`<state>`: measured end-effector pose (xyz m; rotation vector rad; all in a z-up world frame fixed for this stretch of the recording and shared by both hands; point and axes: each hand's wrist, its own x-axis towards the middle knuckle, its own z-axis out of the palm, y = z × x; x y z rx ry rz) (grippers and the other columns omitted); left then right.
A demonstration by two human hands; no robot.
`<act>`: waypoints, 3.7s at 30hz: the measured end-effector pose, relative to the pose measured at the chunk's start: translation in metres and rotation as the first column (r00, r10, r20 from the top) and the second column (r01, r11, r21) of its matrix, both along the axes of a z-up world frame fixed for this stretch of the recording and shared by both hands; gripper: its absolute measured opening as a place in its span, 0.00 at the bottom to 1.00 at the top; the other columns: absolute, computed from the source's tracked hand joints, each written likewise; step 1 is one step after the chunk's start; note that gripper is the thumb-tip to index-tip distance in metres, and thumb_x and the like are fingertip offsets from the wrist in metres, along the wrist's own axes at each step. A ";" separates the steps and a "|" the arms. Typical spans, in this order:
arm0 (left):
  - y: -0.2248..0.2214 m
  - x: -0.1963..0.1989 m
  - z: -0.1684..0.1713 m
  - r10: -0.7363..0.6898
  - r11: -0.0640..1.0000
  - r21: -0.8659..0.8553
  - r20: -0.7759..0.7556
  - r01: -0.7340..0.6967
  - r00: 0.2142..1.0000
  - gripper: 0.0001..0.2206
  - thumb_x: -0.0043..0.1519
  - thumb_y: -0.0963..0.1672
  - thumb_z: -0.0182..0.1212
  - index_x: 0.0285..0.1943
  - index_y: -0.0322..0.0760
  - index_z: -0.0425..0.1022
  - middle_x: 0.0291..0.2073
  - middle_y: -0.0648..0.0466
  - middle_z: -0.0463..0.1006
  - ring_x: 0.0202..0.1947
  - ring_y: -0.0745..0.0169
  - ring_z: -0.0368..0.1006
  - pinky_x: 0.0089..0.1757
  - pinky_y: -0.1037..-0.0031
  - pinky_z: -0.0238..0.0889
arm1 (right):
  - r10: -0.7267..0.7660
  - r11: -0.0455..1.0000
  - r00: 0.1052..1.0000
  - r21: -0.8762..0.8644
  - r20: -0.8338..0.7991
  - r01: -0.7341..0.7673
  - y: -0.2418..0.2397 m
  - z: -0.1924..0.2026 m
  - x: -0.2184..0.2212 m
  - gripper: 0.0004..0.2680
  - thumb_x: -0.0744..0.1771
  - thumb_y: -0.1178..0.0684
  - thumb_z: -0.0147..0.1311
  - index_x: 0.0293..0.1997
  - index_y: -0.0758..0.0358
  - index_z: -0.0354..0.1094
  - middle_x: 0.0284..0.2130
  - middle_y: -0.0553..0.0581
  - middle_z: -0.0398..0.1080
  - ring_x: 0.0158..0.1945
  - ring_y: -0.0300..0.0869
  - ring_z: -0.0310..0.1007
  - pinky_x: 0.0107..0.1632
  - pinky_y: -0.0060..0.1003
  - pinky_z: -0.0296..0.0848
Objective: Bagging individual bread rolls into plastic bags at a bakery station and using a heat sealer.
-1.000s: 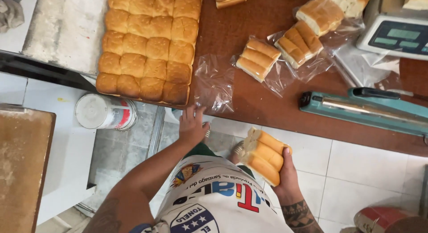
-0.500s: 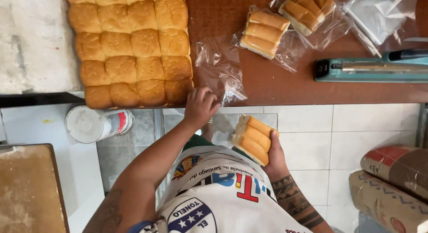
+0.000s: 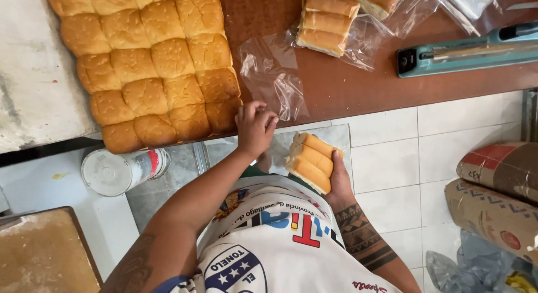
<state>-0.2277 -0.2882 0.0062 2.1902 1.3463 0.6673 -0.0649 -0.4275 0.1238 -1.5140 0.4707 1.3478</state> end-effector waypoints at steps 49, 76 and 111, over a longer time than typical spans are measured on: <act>-0.009 0.034 0.051 0.735 0.437 -0.883 0.242 -0.169 0.634 0.36 0.62 0.56 0.65 0.67 0.32 0.52 0.58 0.38 0.61 0.58 0.43 0.65 0.55 0.53 0.63 | -0.334 0.942 0.940 0.060 0.075 0.330 0.079 -0.037 -0.018 0.15 0.68 0.41 0.57 0.59 0.48 0.63 0.45 0.58 0.73 0.44 0.54 0.79 0.46 0.55 0.81; -0.040 -0.024 0.080 0.623 -0.052 -0.945 0.221 0.322 0.751 0.36 0.57 0.50 0.74 0.72 0.36 0.62 0.54 0.41 0.75 0.55 0.42 0.74 0.55 0.47 0.68 | 0.457 0.887 0.878 0.005 0.141 -0.462 0.072 0.071 -0.016 0.24 0.70 0.39 0.44 0.72 0.63 0.56 0.64 0.71 0.62 0.67 0.61 0.63 0.63 0.57 0.68; 0.046 -0.019 0.066 -0.066 0.735 -0.678 -0.039 0.022 0.997 0.21 0.64 0.54 0.58 0.68 0.63 0.72 0.39 0.54 0.86 0.48 0.49 0.81 0.52 0.62 0.72 | 0.720 0.689 0.663 -0.090 0.205 -0.719 0.098 0.023 0.021 0.28 0.71 0.33 0.41 0.61 0.79 0.61 0.39 0.68 0.76 0.35 0.52 0.81 0.35 0.45 0.83</act>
